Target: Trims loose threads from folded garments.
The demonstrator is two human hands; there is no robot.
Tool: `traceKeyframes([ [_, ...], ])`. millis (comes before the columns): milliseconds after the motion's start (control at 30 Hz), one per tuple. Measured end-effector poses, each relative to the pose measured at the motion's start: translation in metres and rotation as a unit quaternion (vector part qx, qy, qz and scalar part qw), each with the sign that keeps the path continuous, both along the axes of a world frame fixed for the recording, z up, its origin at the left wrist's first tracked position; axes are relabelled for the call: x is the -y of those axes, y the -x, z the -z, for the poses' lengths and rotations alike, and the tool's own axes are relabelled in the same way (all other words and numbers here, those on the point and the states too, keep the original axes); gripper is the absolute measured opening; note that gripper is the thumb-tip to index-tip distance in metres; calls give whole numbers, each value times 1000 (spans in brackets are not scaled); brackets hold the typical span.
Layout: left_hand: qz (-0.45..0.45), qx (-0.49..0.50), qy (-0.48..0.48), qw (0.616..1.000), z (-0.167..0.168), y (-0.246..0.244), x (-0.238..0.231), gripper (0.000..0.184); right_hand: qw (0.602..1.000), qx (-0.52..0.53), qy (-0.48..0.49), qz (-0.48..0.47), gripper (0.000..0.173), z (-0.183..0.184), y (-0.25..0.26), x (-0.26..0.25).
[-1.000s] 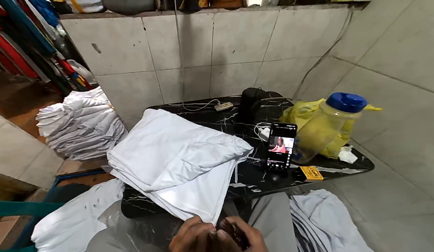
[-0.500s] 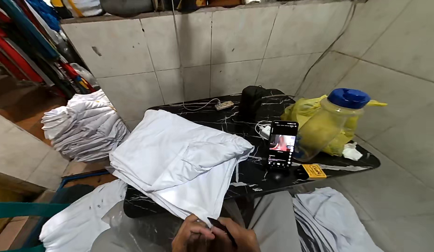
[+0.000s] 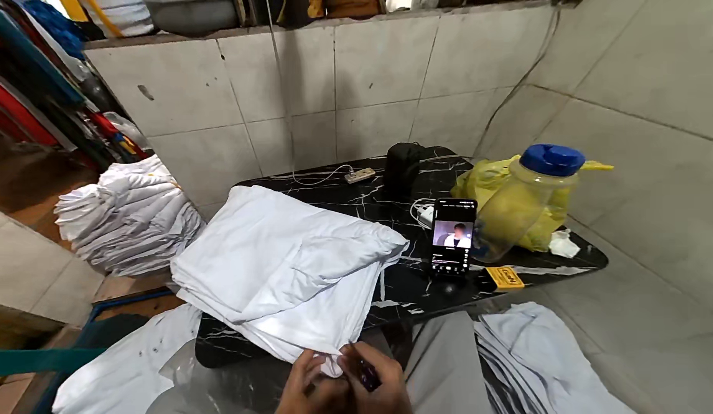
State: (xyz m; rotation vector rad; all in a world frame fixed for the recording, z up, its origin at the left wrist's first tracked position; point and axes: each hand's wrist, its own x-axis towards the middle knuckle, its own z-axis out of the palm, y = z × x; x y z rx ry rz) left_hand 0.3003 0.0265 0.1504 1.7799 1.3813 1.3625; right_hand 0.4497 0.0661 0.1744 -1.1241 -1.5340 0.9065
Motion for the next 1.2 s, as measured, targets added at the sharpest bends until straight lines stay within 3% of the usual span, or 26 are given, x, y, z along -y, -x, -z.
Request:
traceKeyframes([
  [67,27,-44,24,998,3,1,5,16,995,-71,59,-36,11,3,-5,-3],
  [167,11,15,-45,999,4,1,2,5,980,-159,85,-88,9,10,-12,-6],
  [300,-42,51,-69,995,-8,-4,-9,43,961,-203,145,-118,9,8,-14,-4],
  [500,-98,15,-164,981,10,-10,-16,9,947,-240,170,-132,10,9,-16,-5],
  [833,-106,76,-110,985,-1,-18,-13,3,995,-54,-22,-81,13,13,-7,-3],
  [1000,-76,126,-134,980,7,-26,-16,8,991,31,-125,-23,20,9,-12,-4],
  [1200,-68,96,-138,983,8,-13,-13,6,944,271,-188,15,28,-1,-35,0],
])
